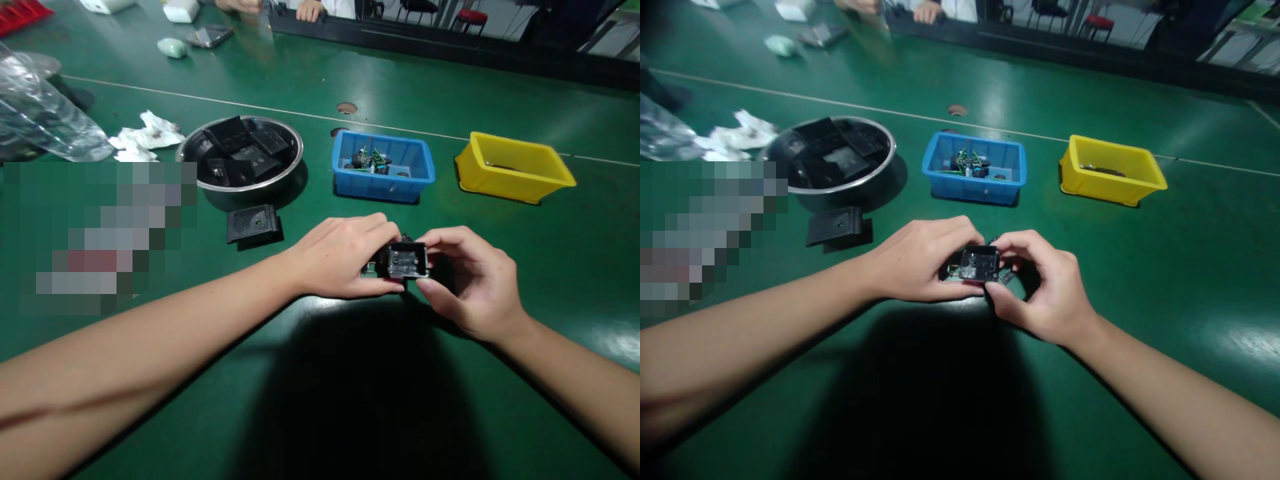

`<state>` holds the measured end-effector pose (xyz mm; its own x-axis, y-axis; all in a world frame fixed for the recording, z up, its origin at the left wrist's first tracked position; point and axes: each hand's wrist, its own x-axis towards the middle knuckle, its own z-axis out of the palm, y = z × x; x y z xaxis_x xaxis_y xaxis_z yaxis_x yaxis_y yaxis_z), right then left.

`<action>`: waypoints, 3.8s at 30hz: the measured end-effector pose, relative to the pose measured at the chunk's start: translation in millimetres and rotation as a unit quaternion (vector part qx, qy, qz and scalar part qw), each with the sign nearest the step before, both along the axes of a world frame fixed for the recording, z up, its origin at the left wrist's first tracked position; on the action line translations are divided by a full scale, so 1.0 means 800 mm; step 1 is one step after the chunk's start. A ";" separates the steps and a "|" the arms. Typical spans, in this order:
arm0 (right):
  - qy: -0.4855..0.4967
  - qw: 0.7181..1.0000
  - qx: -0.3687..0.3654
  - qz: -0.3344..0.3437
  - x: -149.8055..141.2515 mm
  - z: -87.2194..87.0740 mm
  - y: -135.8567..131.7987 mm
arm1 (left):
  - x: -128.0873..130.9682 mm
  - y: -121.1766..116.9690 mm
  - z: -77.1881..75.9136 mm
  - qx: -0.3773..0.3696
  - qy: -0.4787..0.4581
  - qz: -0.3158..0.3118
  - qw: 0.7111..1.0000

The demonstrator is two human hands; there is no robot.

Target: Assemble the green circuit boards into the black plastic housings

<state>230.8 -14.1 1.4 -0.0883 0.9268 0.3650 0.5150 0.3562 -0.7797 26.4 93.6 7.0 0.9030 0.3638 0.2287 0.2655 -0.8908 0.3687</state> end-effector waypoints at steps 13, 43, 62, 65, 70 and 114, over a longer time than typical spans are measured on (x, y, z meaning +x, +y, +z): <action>-0.100 0.990 0.072 -0.064 -0.033 0.001 0.004 | -0.003 0.004 -0.006 0.000 -0.061 -0.003 0.998; -0.132 0.987 0.076 -0.061 -0.021 0.001 0.019 | 0.002 0.018 -0.010 -0.020 -0.129 -0.009 0.991; -0.078 0.993 0.063 -0.057 -0.016 -0.002 0.031 | 0.004 0.023 -0.014 0.000 -0.156 0.022 0.987; -0.067 0.995 0.061 -0.052 -0.016 -0.003 0.032 | 0.003 0.020 -0.012 -0.002 -0.164 0.016 0.986; -0.065 0.994 0.071 -0.045 -0.015 -0.003 0.031 | 0.000 0.015 -0.009 -0.013 -0.159 0.026 0.987; -0.036 0.999 0.039 0.003 -0.008 -0.002 0.025 | -0.006 -0.005 -0.002 -0.075 -0.152 0.055 0.984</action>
<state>224.5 5.7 -0.1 -0.1214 0.8955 0.4282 0.5661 0.4168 -0.7112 21.6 89.4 5.5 0.7541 0.5064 0.4181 0.2146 -0.7918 0.5718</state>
